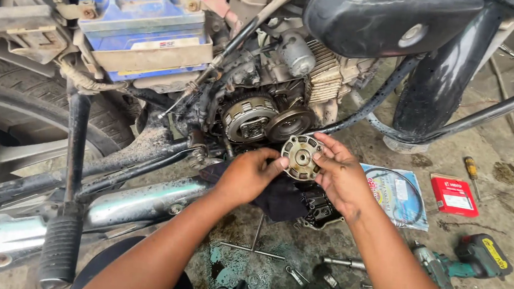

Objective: Repair and reassemble the internal clutch mechanism of a motorcycle engine.

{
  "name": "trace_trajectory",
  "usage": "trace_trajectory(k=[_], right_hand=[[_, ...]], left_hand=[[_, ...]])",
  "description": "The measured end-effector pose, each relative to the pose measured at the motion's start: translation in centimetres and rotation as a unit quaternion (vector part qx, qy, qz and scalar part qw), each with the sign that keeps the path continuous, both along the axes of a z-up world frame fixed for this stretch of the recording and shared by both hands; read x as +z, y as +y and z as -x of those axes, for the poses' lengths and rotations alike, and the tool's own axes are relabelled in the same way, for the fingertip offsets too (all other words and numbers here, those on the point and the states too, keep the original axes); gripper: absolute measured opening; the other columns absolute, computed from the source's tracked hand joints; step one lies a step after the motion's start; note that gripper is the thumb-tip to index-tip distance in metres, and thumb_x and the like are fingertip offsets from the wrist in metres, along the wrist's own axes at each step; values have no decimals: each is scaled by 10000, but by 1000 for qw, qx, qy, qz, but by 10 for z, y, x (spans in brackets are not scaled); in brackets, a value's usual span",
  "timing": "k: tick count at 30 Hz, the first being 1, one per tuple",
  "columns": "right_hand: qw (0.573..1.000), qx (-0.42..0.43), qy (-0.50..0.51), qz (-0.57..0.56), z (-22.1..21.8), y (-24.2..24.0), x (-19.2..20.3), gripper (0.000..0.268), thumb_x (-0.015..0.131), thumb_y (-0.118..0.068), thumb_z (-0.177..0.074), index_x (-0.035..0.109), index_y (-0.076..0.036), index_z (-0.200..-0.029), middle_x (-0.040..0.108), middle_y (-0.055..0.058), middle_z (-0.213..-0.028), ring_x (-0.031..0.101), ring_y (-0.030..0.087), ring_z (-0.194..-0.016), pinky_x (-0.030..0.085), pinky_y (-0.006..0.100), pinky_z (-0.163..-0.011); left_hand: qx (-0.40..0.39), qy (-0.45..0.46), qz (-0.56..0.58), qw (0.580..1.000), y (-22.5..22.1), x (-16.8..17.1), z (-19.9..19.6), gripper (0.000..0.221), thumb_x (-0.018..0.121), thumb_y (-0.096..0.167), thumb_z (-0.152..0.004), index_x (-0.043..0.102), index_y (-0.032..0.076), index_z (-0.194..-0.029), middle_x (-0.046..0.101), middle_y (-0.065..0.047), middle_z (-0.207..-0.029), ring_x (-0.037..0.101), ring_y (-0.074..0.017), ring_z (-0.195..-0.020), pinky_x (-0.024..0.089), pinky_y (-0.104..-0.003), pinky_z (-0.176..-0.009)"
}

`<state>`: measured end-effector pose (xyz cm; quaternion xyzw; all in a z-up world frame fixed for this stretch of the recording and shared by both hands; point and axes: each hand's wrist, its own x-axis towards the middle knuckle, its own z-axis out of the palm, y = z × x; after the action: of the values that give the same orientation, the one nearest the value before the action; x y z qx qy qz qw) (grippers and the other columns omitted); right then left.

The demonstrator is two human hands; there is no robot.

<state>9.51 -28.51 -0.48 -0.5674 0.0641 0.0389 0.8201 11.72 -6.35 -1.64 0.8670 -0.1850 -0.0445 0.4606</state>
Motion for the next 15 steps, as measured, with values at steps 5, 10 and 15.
trace_trajectory(k=[5, 10, 15], right_hand=[[998, -12, -28, 57, -14, 12, -19, 439, 652, -69, -945, 565, -45, -1374, 694, 30, -1172, 652, 134, -1019, 532, 304, -830], [994, -79, 13, 79, -27, 19, -54, 405, 672, -136, -950, 589, -38, -1335, 696, 52, -1083, 676, 146, -969, 579, 329, -819], [984, -166, -38, 49, -48, 10, -83, 357, 675, -107, -936, 653, -5, -1277, 728, 40, -1056, 693, 124, -895, 596, 296, -780]], left_hand=[[14, 58, 222, 973, -6, -47, -23, 244, 714, 264, -960, 742, 25, -995, 626, 19, -681, 486, -68, -593, 408, -266, -542], [53, 69, 305, 948, -11, -66, -30, 180, 725, 194, -964, 739, 18, -935, 614, 67, -672, 455, -22, -585, 386, -227, -534], [118, 19, 109, 987, -10, -24, -29, 216, 787, 259, -877, 776, 90, -1011, 573, -9, -558, 458, -91, -487, 402, -293, -482]])
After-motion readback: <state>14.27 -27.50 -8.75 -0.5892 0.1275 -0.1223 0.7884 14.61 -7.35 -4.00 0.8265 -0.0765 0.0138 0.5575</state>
